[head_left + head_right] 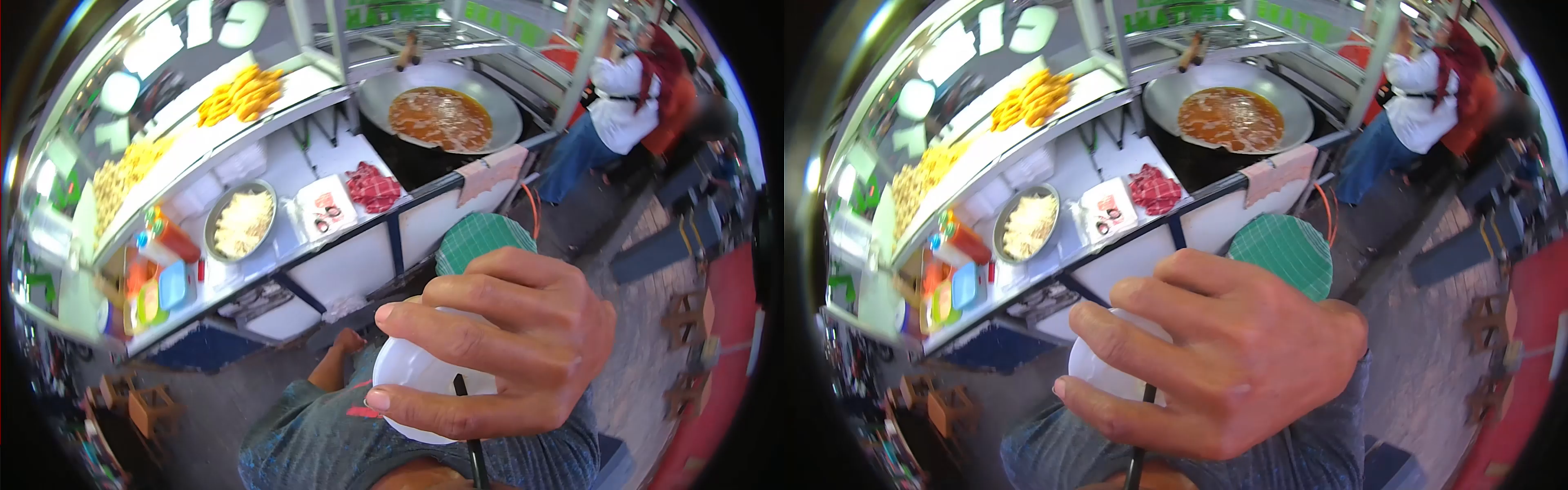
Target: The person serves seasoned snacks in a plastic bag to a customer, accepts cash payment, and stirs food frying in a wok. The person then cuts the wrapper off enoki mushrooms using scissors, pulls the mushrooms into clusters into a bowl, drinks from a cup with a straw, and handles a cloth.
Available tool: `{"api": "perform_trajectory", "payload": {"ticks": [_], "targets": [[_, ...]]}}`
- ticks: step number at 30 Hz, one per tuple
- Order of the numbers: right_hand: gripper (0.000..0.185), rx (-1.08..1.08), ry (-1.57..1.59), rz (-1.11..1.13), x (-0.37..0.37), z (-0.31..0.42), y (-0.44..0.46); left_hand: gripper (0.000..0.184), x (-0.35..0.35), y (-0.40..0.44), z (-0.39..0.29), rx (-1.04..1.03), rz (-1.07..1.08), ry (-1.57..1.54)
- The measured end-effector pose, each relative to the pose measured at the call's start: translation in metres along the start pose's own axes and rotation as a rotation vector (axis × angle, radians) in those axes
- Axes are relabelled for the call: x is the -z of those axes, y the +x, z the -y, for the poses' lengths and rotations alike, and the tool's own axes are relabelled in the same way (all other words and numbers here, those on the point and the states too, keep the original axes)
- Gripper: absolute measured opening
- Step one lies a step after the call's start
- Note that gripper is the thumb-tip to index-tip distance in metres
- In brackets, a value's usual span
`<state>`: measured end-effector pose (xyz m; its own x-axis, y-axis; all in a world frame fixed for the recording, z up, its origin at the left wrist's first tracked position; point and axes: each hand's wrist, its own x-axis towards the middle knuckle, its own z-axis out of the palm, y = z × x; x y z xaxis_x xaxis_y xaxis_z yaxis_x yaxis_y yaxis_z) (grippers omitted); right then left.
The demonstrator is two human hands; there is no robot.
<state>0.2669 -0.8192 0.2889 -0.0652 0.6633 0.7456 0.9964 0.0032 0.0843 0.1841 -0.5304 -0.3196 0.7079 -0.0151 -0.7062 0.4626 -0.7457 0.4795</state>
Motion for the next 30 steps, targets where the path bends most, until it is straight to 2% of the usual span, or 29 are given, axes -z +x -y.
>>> {"api": "perform_trajectory", "payload": {"ticks": [1,4,7,10,13,16,19,22,25,26,29,30], "targets": [[0.034,-0.027,-0.034,-0.007,0.005,0.003,-0.003,0.043,0.006,-0.001,-0.007,0.025,0.062,-0.052],[0.033,-0.122,-0.146,-0.017,0.024,0.016,-0.014,0.051,0.027,-0.010,-0.045,0.024,0.075,0.118],[0.032,-0.208,-0.277,-0.010,0.045,0.036,-0.026,0.059,0.018,0.016,-0.054,-0.135,-0.033,0.224],[0.031,-0.290,-0.370,-0.016,0.061,0.059,-0.037,0.065,0.012,0.040,-0.069,-0.200,0.036,0.211],[0.029,-0.363,-0.453,-0.013,0.075,0.087,-0.048,0.060,-0.004,0.071,-0.077,-0.375,-0.019,0.232],[0.028,-0.440,-0.534,-0.008,0.087,0.118,-0.059,0.051,-0.011,0.061,-0.118,-0.206,0.108,0.112],[0.030,-0.536,-0.574,0.014,0.099,0.154,-0.072,0.042,-0.055,0.128,-0.085,-0.806,-0.210,0.354],[0.037,-0.709,-0.503,0.065,0.112,0.196,-0.088,0.035,-0.076,0.113,-0.104,-0.940,-0.249,0.385],[0.049,-0.960,-0.402,0.122,0.124,0.238,-0.108,0.029,-0.092,0.069,-0.137,-0.571,0.157,0.163],[0.061,-1.037,-0.467,0.080,0.126,0.256,-0.119,0.027,-0.097,0.054,-0.149,-0.578,0.193,0.147],[0.067,-1.292,-0.663,-0.030,0.152,0.307,-0.140,0.024,-0.109,0.015,-0.175,-0.518,0.335,0.105],[0.062,-1.304,-0.808,-0.086,0.162,0.324,-0.152,0.023,-0.115,0.014,-0.168,-0.532,0.360,0.074]]}}
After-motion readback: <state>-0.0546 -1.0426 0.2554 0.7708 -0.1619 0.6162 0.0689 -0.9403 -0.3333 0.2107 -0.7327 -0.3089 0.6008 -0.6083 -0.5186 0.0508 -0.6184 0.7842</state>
